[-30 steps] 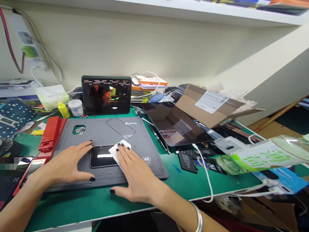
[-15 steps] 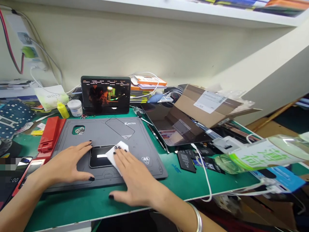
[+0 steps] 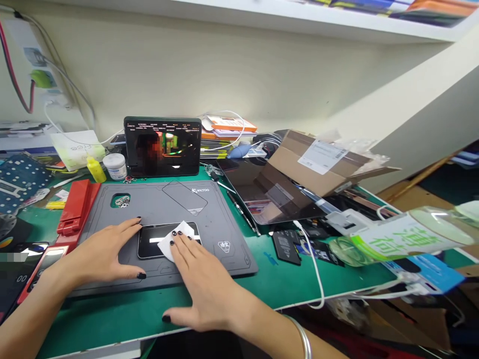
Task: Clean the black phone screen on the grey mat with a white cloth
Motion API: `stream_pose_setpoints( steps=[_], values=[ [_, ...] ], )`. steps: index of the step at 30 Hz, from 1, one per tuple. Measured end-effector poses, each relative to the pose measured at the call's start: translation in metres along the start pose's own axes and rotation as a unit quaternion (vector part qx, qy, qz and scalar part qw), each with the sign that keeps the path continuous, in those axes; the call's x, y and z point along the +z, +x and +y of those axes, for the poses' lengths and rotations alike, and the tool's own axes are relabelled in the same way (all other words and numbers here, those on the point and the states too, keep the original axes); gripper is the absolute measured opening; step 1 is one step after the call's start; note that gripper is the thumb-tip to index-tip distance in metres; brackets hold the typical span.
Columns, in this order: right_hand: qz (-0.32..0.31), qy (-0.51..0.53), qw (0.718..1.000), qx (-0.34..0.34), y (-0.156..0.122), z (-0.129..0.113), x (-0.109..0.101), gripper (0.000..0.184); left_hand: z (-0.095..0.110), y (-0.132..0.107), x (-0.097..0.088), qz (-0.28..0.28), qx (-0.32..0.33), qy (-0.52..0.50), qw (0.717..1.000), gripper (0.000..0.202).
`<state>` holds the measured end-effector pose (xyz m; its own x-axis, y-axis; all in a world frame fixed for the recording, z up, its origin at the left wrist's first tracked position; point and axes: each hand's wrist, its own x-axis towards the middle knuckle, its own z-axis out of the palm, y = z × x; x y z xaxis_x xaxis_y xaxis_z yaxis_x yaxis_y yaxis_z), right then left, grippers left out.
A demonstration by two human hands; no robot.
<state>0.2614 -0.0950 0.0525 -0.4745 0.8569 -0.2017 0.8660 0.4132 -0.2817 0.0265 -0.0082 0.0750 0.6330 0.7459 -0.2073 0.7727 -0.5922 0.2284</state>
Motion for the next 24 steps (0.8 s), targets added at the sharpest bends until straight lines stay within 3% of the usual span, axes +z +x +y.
stream_pose_setpoints(
  steps=[4, 8, 13, 17, 22, 24],
  values=[
    [0.01, -0.011, 0.999, 0.042, 0.003, -0.005, 0.0, 0.109, 0.001, -0.001, -0.002, -0.001, 0.003, 0.003, 1.0, 0.102],
    [-0.007, 0.026, 0.998, -0.051, 0.007, -0.013, 0.005, 0.112, 0.003, -0.002, -0.004, -0.014, 0.0, 0.014, 1.0, 0.103],
    [0.01, 0.022, 0.999, -0.026, 0.015, -0.02, 0.004, 0.113, 0.003, -0.002, -0.003, -0.014, 0.002, 0.016, 1.0, 0.104],
    [0.024, 0.058, 0.989, -0.134, 0.022, -0.028, 0.005, 0.109, 0.0, -0.001, -0.001, 0.004, 0.014, 0.013, 1.0, 0.095],
    [0.061, 0.055, 0.989, -0.121, 0.034, -0.029, 0.003, 0.111, -0.003, -0.001, 0.0, 0.015, 0.022, 0.009, 1.0, 0.092],
    [0.067, 0.052, 0.985, -0.148, 0.038, -0.03, 0.002, 0.11, -0.003, -0.002, 0.0, 0.015, 0.02, 0.006, 1.0, 0.088]
  ],
)
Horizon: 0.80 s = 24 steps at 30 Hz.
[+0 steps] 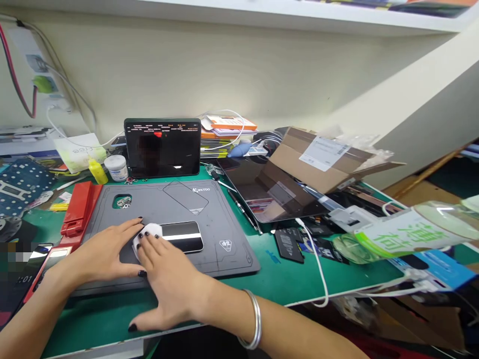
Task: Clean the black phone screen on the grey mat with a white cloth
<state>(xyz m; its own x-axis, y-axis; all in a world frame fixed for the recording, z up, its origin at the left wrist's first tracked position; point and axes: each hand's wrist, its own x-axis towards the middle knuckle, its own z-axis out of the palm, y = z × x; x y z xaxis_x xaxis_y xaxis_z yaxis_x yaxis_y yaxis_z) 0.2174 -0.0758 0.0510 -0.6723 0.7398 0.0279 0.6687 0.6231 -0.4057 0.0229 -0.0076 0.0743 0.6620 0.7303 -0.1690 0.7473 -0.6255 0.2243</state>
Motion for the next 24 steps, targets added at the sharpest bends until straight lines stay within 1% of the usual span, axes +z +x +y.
stream_pose_setpoints(
  steps=[2, 3, 6, 10, 15, 16, 18, 22, 24],
  values=[
    [0.004, -0.003, 1.0, -0.027, 0.002, 0.0, 0.001, 0.107, 0.0, 0.0, 0.0, 0.006, 0.002, -0.007, 1.0, 0.085],
    [0.007, -0.007, 1.0, -0.028, 0.002, 0.001, 0.002, 0.106, -0.001, 0.0, 0.0, 0.009, 0.005, -0.01, 1.0, 0.085],
    [0.021, -0.021, 1.0, -0.001, 0.003, 0.005, 0.005, 0.11, -0.001, -0.001, 0.0, 0.011, 0.011, -0.015, 1.0, 0.091],
    [0.019, -0.017, 1.0, -0.018, 0.005, 0.008, 0.006, 0.108, 0.0, -0.001, -0.001, 0.015, 0.007, -0.018, 1.0, 0.086],
    [0.014, -0.03, 0.999, 0.007, 0.006, 0.008, 0.005, 0.11, -0.001, -0.001, -0.001, 0.01, 0.009, -0.018, 1.0, 0.086],
    [0.015, -0.029, 0.999, 0.005, 0.005, 0.007, 0.005, 0.108, -0.001, -0.001, -0.001, 0.007, 0.008, -0.017, 1.0, 0.086],
    [0.017, -0.034, 0.999, -0.002, -0.001, 0.007, 0.005, 0.094, -0.001, -0.001, -0.001, 0.006, 0.01, -0.017, 1.0, 0.084],
    [0.032, -0.076, 0.997, -0.007, -0.02, 0.015, 0.003, 0.051, -0.001, 0.0, 0.0, 0.019, 0.016, -0.023, 0.999, 0.082],
    [0.062, -0.093, 0.994, -0.014, -0.031, 0.024, 0.001, 0.041, -0.001, 0.0, 0.0, 0.015, 0.013, -0.024, 1.0, 0.082]
  ],
)
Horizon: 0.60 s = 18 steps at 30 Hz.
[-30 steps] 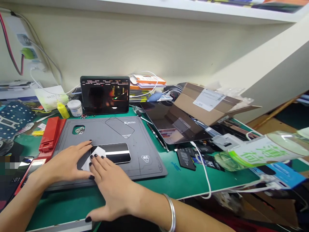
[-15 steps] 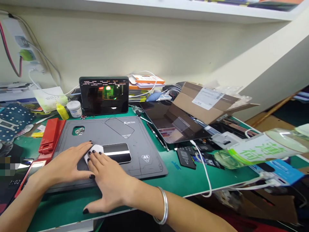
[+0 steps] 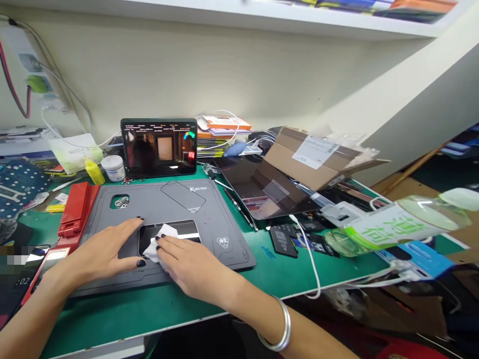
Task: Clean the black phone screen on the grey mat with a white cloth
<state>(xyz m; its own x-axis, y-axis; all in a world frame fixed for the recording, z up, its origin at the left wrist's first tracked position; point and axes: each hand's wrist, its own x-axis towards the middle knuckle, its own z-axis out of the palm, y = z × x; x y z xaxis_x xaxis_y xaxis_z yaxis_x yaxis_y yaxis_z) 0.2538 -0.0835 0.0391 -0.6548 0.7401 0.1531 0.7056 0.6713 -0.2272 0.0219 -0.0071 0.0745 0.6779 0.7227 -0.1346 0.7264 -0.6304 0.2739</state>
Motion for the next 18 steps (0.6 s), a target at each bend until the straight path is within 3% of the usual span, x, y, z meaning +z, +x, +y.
stream_pose_setpoints(
  steps=[4, 7, 12, 13, 15, 16, 18],
  values=[
    [0.08, -0.02, 0.996, 0.02, -0.023, 0.019, -0.001, 0.042, 0.001, -0.001, -0.002, -0.013, -0.013, 0.007, 1.0, 0.081],
    [0.104, -0.024, 0.993, 0.058, -0.039, 0.035, -0.005, 0.042, 0.002, -0.002, -0.002, -0.007, -0.018, 0.013, 1.0, 0.079],
    [0.162, -0.067, 0.978, 0.115, -0.061, 0.071, -0.042, 0.037, 0.0, -0.002, -0.001, 0.007, -0.009, 0.003, 1.0, 0.076],
    [0.198, -0.085, 0.966, 0.14, -0.064, 0.079, -0.051, 0.034, 0.0, -0.001, -0.001, 0.005, -0.01, 0.002, 1.0, 0.076],
    [0.331, -0.137, 0.91, 0.21, -0.067, 0.093, -0.066, 0.027, 0.001, -0.001, -0.001, -0.005, -0.015, 0.003, 1.0, 0.078],
    [0.364, -0.15, 0.891, 0.227, -0.067, 0.099, -0.07, 0.027, 0.001, -0.001, -0.002, -0.01, -0.016, 0.005, 1.0, 0.079],
    [0.356, -0.155, 0.893, 0.228, -0.064, 0.106, -0.07, 0.025, 0.002, -0.001, -0.003, -0.018, -0.016, 0.006, 1.0, 0.079]
  ],
)
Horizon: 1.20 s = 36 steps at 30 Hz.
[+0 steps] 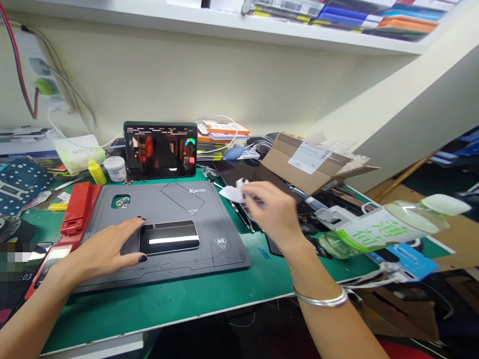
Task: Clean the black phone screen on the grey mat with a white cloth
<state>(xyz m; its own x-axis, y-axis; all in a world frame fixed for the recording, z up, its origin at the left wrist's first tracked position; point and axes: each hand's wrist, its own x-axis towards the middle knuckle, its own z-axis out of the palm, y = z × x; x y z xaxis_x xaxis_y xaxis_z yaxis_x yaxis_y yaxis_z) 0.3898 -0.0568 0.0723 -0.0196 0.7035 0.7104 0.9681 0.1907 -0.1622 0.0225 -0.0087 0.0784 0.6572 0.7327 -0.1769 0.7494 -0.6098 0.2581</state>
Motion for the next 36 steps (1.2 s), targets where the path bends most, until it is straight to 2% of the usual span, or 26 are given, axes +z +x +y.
stream_pose_setpoints(
  steps=[3, 7, 10, 15, 17, 20, 23, 27, 30, 32, 34, 36],
  values=[
    [-0.101, 0.006, 0.994, -0.045, -0.003, -0.006, 0.013, 0.025, 0.002, 0.0, -0.001, -0.004, -0.006, -0.001, 1.0, 0.08],
    [-0.175, 0.045, 0.983, -0.01, -0.009, -0.026, 0.025, 0.028, 0.003, -0.001, -0.001, 0.003, -0.006, 0.004, 1.0, 0.077],
    [-0.222, 0.09, 0.971, -0.01, 0.001, -0.041, 0.035, 0.024, 0.003, -0.001, 0.0, 0.012, -0.005, 0.013, 1.0, 0.073],
    [-0.263, 0.144, 0.954, -0.022, 0.04, -0.061, 0.061, 0.019, 0.002, -0.002, -0.001, 0.013, -0.001, 0.029, 1.0, 0.068],
    [-0.258, 0.161, 0.952, -0.011, 0.051, -0.063, 0.072, 0.019, 0.001, -0.002, 0.0, 0.014, 0.003, 0.037, 0.999, 0.066],
    [-0.236, 0.169, 0.957, 0.024, 0.052, -0.059, 0.085, 0.025, 0.0, -0.001, 0.002, 0.021, 0.013, 0.041, 0.999, 0.065],
    [-0.235, 0.164, 0.957, 0.049, 0.04, -0.049, 0.092, 0.023, -0.001, 0.001, 0.005, 0.062, 0.014, 0.047, 0.997, 0.057],
    [-0.265, 0.151, 0.951, 0.057, 0.029, -0.037, 0.095, 0.023, -0.004, 0.003, -0.005, 0.205, 0.007, -0.016, 0.979, 0.031],
    [-0.284, 0.132, 0.948, 0.057, 0.027, -0.035, 0.098, 0.029, -0.014, 0.005, -0.027, 0.306, -0.041, -0.049, 0.95, 0.025],
    [-0.292, 0.114, 0.948, 0.055, 0.026, -0.036, 0.099, 0.038, -0.028, 0.011, -0.043, 0.357, -0.124, -0.034, 0.925, 0.017],
    [-0.296, 0.092, 0.949, 0.054, 0.025, -0.038, 0.1, 0.047, -0.047, 0.023, -0.057, 0.374, -0.243, -0.04, 0.894, 0.01],
    [-0.297, 0.068, 0.951, 0.056, 0.024, -0.04, 0.099, 0.05, -0.068, 0.039, -0.066, 0.394, -0.305, -0.031, 0.867, 0.009]
  ],
)
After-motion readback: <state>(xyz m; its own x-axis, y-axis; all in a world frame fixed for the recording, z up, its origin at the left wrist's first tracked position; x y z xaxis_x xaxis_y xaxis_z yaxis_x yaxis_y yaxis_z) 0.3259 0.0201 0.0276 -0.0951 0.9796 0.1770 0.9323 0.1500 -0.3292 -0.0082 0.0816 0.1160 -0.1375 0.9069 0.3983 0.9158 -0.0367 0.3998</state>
